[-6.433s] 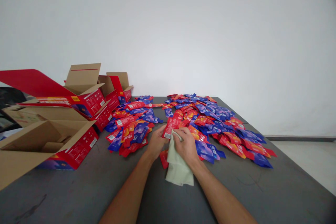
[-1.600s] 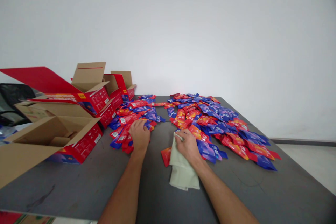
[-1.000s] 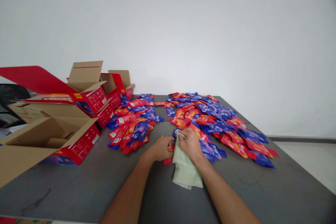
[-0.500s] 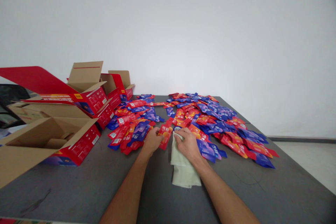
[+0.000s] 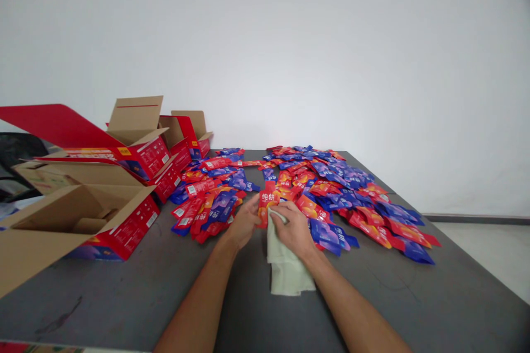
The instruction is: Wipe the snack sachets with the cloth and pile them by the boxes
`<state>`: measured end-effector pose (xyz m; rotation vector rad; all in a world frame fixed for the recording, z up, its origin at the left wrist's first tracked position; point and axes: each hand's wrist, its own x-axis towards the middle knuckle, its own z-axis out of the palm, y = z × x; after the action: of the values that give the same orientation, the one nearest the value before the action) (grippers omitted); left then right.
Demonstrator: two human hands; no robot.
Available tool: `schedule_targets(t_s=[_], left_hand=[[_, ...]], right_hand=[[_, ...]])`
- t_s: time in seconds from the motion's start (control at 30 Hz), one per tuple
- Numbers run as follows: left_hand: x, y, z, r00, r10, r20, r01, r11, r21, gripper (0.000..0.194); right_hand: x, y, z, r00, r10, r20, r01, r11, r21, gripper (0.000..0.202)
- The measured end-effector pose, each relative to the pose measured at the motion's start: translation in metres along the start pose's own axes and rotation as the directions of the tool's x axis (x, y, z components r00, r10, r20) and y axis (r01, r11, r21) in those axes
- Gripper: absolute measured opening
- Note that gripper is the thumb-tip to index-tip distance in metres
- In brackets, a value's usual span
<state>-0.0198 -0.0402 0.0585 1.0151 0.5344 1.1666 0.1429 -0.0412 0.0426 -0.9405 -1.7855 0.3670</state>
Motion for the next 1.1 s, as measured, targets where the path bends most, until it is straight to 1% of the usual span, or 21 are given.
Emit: schedule_targets(t_s=[0.13,0.2,0.27,0.33,0.4,0.43,0.5,0.6,0.67,0.8,0.9,1.0,1.1], left_hand=[[0.000,0.001,0.005,0.997,-0.024,0.073,0.023,1.000,0.005,0.084],[0.000,0.001,0.009,0.996,-0.019,0.086,0.020,1.000,-0.005,0.083],[-0.001,0.001,0.012,0.997,-0.008,0.081,0.009,1.000,-0.016,0.082],[-0.001,0.000,0.014,0.998,0.005,0.065,-0.004,1.000,-0.018,0.084],[-0.001,-0.001,0.014,0.999,0.017,0.050,-0.017,1.000,-0.006,0.089],[-0.002,-0.002,0.014,0.999,0.020,0.046,-0.020,1.000,0.004,0.092],[-0.002,-0.003,0.013,0.999,0.020,0.046,-0.021,0.999,0.031,0.094],[-0.002,-0.007,0.011,0.998,0.010,0.068,-0.015,0.997,0.077,0.093],[-0.002,-0.009,0.010,0.996,-0.011,0.093,0.001,0.995,0.103,0.091],[-0.002,-0.013,0.012,0.992,-0.034,0.121,0.020,0.993,0.112,0.089],[-0.002,-0.012,0.016,0.992,-0.040,0.119,0.025,0.992,0.121,0.086],[-0.002,-0.011,0.019,0.992,-0.061,0.114,0.046,0.990,0.130,0.082],[-0.002,-0.011,0.019,0.991,-0.068,0.114,0.052,0.989,0.137,0.080]], right_hand=[[0.005,0.000,-0.007,0.989,0.047,-0.137,-0.054,0.998,-0.045,0.021],[0.005,0.000,-0.008,0.987,0.051,-0.154,-0.059,0.997,-0.049,0.021],[0.003,-0.002,-0.005,0.995,0.029,-0.099,-0.033,0.999,-0.036,0.022],[0.000,-0.003,-0.001,1.000,-0.014,0.010,0.014,1.000,-0.014,0.022],[-0.003,-0.004,0.002,0.992,-0.058,0.112,0.057,0.998,0.008,0.023],[-0.004,-0.004,0.003,0.987,-0.073,0.146,0.071,0.997,0.017,0.023],[-0.005,-0.004,0.003,0.981,-0.086,0.173,0.083,0.996,0.024,0.023],[-0.005,-0.004,0.001,0.983,-0.066,0.170,0.066,0.998,0.008,0.022],[-0.004,-0.003,0.000,0.991,-0.036,0.129,0.038,0.999,-0.013,0.021],[0.000,-0.003,-0.003,0.999,0.038,-0.028,-0.039,0.998,-0.042,0.021],[0.003,-0.001,-0.008,0.988,0.083,-0.133,-0.092,0.994,-0.060,0.021],[0.006,0.002,-0.014,0.966,0.108,-0.233,-0.128,0.989,-0.069,0.021],[0.009,0.004,-0.019,0.953,0.109,-0.283,-0.136,0.988,-0.077,0.023]])
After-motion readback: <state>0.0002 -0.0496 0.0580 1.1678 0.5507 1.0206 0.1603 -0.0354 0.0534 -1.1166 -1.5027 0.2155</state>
